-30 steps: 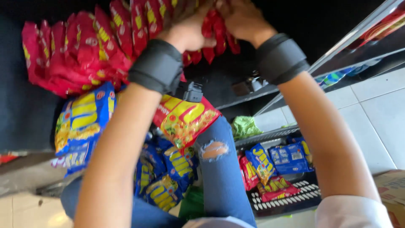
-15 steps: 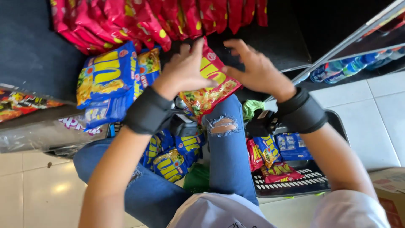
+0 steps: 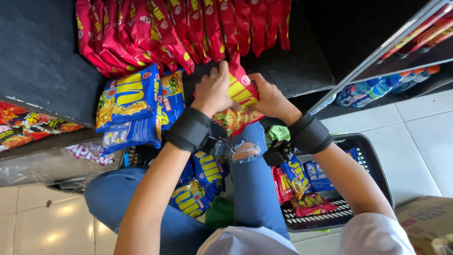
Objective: The person organizes and stocks instant ramen packets from a basket onto a low grocery store shelf.
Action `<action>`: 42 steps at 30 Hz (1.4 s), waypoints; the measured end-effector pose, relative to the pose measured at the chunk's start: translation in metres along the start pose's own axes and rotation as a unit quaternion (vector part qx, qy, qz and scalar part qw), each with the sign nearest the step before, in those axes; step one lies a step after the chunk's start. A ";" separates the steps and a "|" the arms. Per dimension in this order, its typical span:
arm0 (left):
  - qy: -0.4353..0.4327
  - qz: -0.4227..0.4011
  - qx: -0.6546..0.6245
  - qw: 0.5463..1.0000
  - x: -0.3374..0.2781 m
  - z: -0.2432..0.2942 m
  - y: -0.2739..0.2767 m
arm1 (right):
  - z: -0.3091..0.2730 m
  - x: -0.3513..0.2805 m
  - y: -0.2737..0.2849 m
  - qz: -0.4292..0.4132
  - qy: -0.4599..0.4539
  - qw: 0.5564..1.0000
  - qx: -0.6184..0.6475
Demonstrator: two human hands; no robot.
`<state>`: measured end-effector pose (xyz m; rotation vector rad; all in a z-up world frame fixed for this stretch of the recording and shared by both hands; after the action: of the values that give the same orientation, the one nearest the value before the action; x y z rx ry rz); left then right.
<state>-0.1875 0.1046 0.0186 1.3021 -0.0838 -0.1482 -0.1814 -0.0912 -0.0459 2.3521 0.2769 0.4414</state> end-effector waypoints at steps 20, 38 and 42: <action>-0.289 0.413 -0.223 0.835 0.068 0.113 -0.013 | -0.077 0.025 0.165 0.125 0.012 0.942 0.311; -0.305 0.262 -0.235 0.885 0.131 0.101 -0.008 | -0.019 0.035 0.202 0.378 0.202 0.832 -0.353; -0.313 0.373 -0.003 0.873 0.152 0.098 -0.012 | 0.044 0.076 0.184 0.374 0.146 0.837 -0.372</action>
<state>-0.0523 -0.0159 0.0302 1.0886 -1.1276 0.1017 -0.0813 -0.2268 0.0684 1.5209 -0.6183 1.0618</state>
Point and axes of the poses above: each hand's wrist, its own x-axis towards the middle knuckle, its own y-axis out of the back of the hand, z = x × y, the point moved 1 cm from there along x, towards the middle knuckle, and after that the axes turned 5 degrees about z, right-handed, at the moved point
